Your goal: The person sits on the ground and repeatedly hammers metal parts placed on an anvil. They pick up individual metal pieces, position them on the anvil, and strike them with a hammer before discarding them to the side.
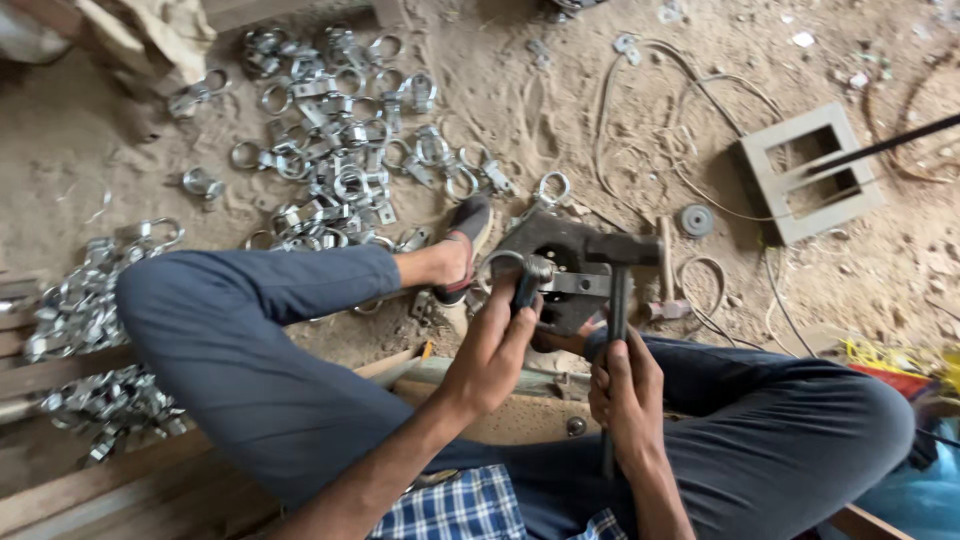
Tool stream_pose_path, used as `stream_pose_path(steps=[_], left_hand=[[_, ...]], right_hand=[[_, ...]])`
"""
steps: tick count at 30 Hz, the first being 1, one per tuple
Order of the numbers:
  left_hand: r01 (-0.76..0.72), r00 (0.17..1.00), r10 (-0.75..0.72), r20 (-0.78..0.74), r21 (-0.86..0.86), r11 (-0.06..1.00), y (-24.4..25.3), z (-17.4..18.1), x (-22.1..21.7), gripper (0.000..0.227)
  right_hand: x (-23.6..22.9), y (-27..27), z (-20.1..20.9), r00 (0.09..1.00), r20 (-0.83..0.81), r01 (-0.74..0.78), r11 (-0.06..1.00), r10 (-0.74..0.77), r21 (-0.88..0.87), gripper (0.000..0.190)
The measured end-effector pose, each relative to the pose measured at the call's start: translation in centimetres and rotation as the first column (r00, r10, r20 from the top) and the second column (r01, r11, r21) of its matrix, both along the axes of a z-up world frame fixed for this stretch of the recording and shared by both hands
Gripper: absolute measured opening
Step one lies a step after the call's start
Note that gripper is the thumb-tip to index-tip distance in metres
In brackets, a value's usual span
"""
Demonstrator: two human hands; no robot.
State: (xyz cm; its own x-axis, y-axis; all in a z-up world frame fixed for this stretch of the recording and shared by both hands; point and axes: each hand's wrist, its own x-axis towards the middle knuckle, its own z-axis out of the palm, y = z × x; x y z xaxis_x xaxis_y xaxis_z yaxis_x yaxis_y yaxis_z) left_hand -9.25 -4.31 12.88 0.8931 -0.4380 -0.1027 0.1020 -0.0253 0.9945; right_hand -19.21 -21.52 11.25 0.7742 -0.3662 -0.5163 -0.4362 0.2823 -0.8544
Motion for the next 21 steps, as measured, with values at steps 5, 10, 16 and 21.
stream_pose_path(steps=[5, 10, 16, 21], left_hand=[[0.238, 0.964, -0.246, 0.099, 0.081, 0.968, -1.9, -1.8, -2.1, 0.033], [0.409, 0.887, -0.419, 0.191, 0.091, 0.908, -4.4, -2.2, -4.2, 0.029], [0.313, 0.825, -0.386, 0.412, 0.234, 0.92, -5.4, -3.5, -1.5, 0.048], [-0.003, 0.763, -0.388, 0.517, 0.603, 0.798, -3.6, -5.7, 3.2, 0.076]], right_hand=[[-2.0, -1.3, 1.7, 0.997, 0.042, 0.075, 0.993, -0.071, -0.087, 0.042], [-2.2, -2.1, 4.5, 0.997, 0.067, 0.061, 0.937, -0.04, -0.344, 0.047], [-0.2, -3.2, 5.7, 0.998, 0.058, 0.056, 0.91, -0.035, -0.411, 0.045], [2.4, -4.4, 5.8, 0.991, 0.08, -0.028, 0.76, 0.105, -0.65, 0.045]])
